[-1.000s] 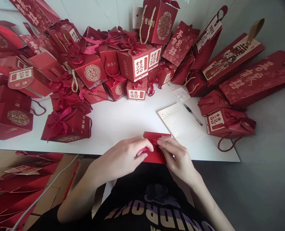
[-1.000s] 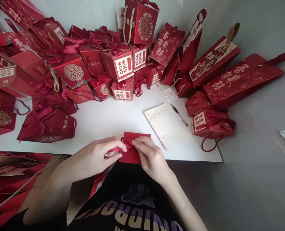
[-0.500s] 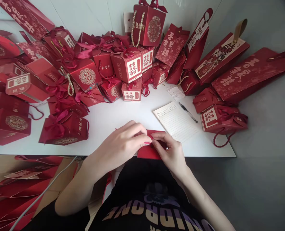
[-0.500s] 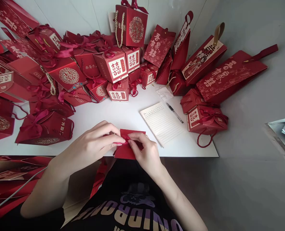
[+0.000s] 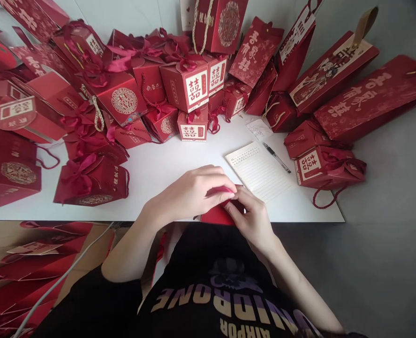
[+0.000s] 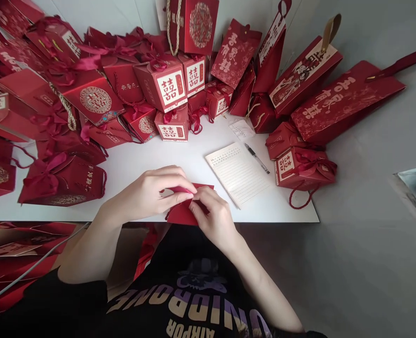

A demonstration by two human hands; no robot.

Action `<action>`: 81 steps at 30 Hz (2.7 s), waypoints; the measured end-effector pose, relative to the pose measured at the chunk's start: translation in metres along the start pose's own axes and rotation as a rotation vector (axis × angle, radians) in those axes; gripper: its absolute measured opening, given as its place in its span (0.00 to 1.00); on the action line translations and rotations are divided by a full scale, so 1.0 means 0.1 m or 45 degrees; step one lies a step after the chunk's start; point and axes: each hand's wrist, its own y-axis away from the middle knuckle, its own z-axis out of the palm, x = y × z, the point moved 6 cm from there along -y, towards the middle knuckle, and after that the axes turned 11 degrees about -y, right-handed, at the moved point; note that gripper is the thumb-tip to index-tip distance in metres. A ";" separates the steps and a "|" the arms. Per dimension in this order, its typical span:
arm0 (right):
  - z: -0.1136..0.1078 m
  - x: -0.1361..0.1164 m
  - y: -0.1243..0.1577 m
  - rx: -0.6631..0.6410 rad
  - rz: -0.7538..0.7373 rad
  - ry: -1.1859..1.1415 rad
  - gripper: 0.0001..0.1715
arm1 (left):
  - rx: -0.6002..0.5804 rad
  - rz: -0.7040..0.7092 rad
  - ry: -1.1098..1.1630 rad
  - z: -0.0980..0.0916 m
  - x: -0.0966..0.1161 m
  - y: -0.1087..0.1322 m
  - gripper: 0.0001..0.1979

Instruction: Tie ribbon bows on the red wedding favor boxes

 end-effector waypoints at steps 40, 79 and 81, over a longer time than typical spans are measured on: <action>0.00 0.15 0.07 0.299 0.099 -0.390 0.14 | 0.363 -0.225 0.025 0.33 -0.29 0.30 0.07; -0.12 0.00 0.00 0.295 0.000 0.047 0.05 | 0.222 -0.503 0.193 0.53 -0.30 0.34 0.06; -0.12 0.01 -0.01 0.266 0.000 0.038 0.05 | 0.181 -0.488 0.248 0.55 -0.31 0.33 0.09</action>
